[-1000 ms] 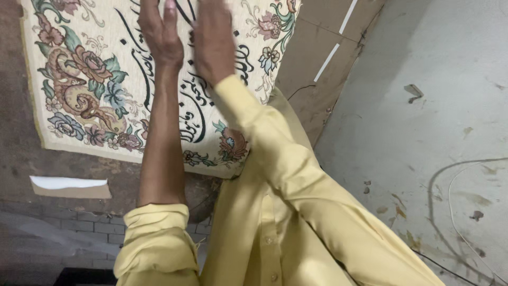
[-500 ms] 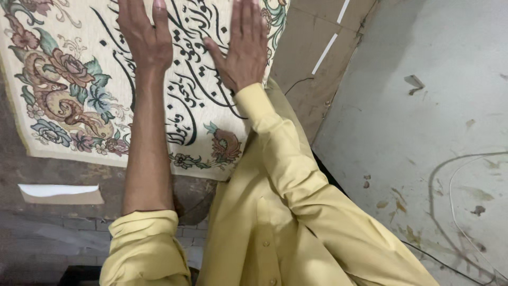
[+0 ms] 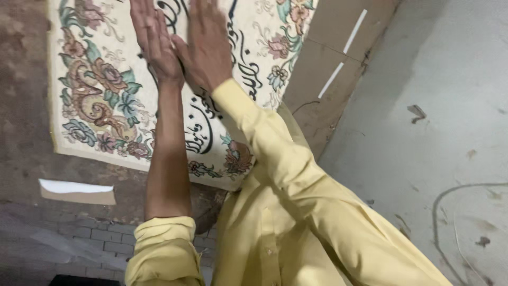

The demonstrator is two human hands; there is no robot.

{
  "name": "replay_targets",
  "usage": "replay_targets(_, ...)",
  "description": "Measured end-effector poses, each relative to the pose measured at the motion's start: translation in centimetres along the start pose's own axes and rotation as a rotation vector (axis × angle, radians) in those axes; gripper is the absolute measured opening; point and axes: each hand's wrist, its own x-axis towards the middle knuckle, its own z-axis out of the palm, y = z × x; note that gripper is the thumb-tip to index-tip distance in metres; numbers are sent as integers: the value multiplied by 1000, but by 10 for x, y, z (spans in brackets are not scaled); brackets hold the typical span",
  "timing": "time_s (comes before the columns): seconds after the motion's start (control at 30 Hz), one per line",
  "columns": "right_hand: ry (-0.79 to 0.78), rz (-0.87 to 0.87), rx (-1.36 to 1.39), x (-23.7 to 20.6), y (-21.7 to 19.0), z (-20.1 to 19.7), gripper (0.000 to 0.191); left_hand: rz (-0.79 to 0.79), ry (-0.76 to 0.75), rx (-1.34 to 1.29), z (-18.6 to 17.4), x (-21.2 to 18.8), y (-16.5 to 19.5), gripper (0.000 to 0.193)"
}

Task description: The person trims the excess edge of a decorative calligraphy carpet using a utility knife, working along one side while holding the carpet steady. They then press and smooth the carpet surface with both hands and continue trimming along another edge.

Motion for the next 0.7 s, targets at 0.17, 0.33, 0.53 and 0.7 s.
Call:
replay_targets(0.17,-222,-86,14,113,-64,73,72,50,123,327,-49,69,36,56)
replay_targets(0.33,-38,-51,-264,148,-65,89,74,-37,39,942,-50,109,50,62)
replay_targets(0.53,-331,43,-291,137,-58,75,83,51,-9,1219,-43,95,44,63)
replay_targets(0.7,-221,145,-317,93,21,15,89,-40,-38,1390,-45,90,45,64)
